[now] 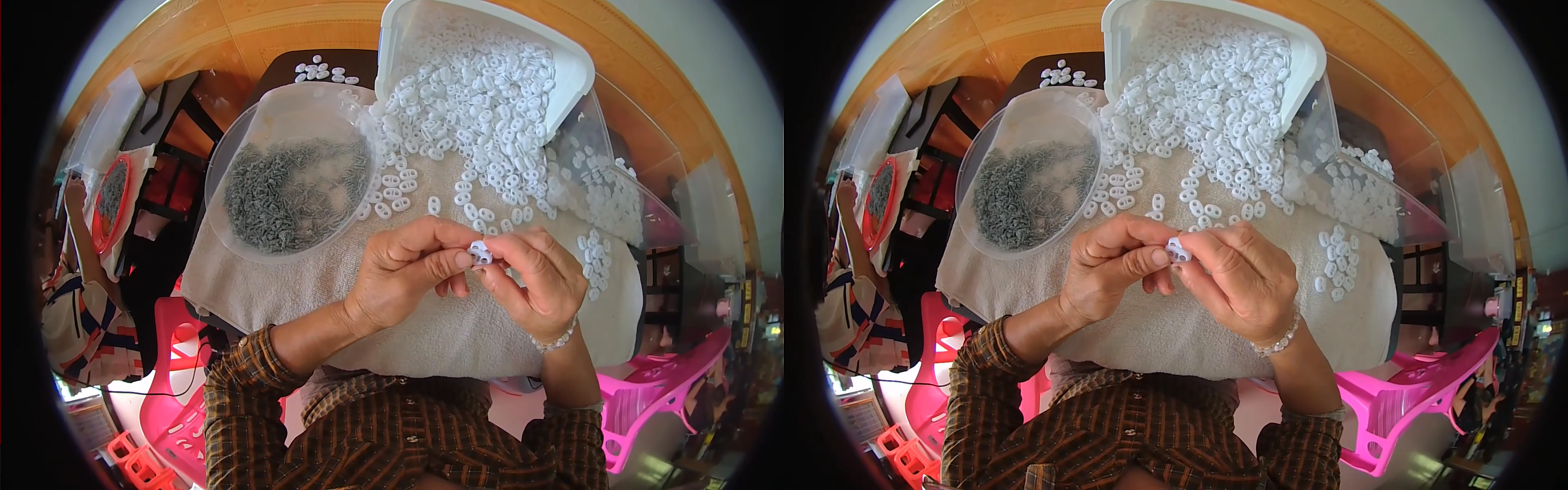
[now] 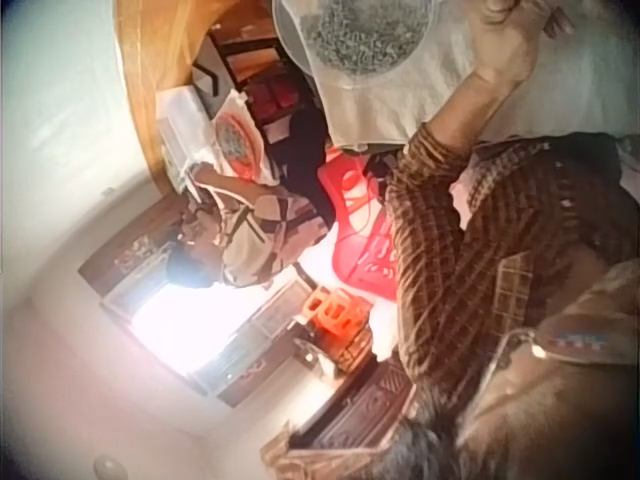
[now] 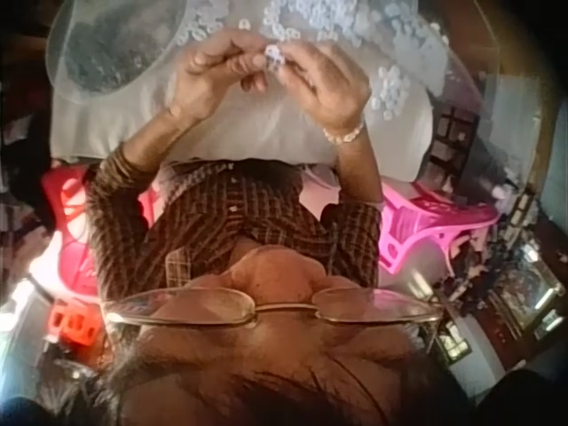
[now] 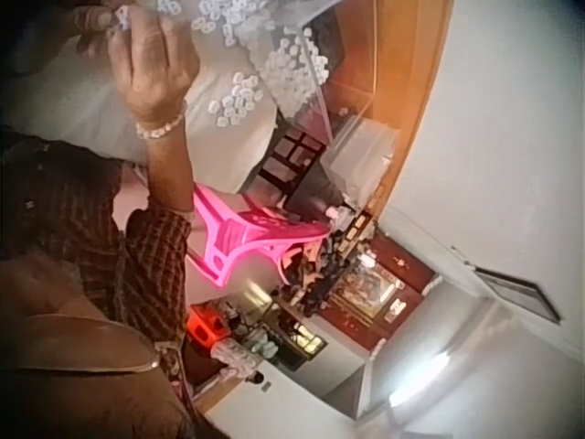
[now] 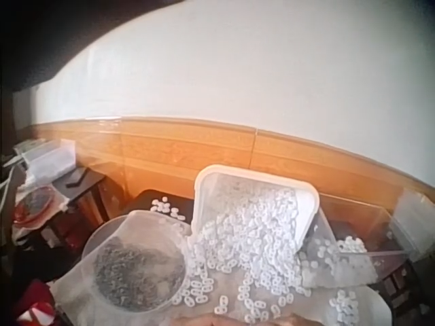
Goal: Assembling small white plastic rings by manually inserting small metal pins.
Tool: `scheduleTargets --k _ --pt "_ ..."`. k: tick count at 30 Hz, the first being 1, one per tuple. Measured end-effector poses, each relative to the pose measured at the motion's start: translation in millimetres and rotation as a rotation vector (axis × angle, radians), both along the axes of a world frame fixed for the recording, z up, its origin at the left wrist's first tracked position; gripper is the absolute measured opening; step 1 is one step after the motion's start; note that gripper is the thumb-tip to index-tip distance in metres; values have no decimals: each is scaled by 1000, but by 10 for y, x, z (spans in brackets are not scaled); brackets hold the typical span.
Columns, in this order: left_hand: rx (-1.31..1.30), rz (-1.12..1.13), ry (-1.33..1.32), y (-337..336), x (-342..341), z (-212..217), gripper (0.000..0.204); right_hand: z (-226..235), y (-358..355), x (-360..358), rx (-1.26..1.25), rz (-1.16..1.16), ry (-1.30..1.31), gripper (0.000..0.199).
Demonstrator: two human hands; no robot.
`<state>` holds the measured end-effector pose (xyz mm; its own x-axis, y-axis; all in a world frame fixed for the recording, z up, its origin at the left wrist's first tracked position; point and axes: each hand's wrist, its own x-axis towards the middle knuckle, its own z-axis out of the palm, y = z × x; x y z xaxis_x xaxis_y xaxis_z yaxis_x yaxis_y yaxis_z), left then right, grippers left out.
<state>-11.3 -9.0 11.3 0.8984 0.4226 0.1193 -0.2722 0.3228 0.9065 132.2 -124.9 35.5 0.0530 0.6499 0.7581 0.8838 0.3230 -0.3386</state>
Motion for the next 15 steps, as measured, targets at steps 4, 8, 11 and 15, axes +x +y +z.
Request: scheduleTargets --k 4,8,11,15 --pt "29 26 3 -17 -35 14 16 41 5 -73 3 5 -11 27" --pt "2 50 -24 -49 -52 21 15 3 16 -113 45 -16 -50 24" --pt "-21 53 -39 -53 -68 47 14 -41 24 -140 68 -31 -77 23" --pt "-7 51 -59 -65 -107 77 12 -76 26 -184 112 -35 -104 23"
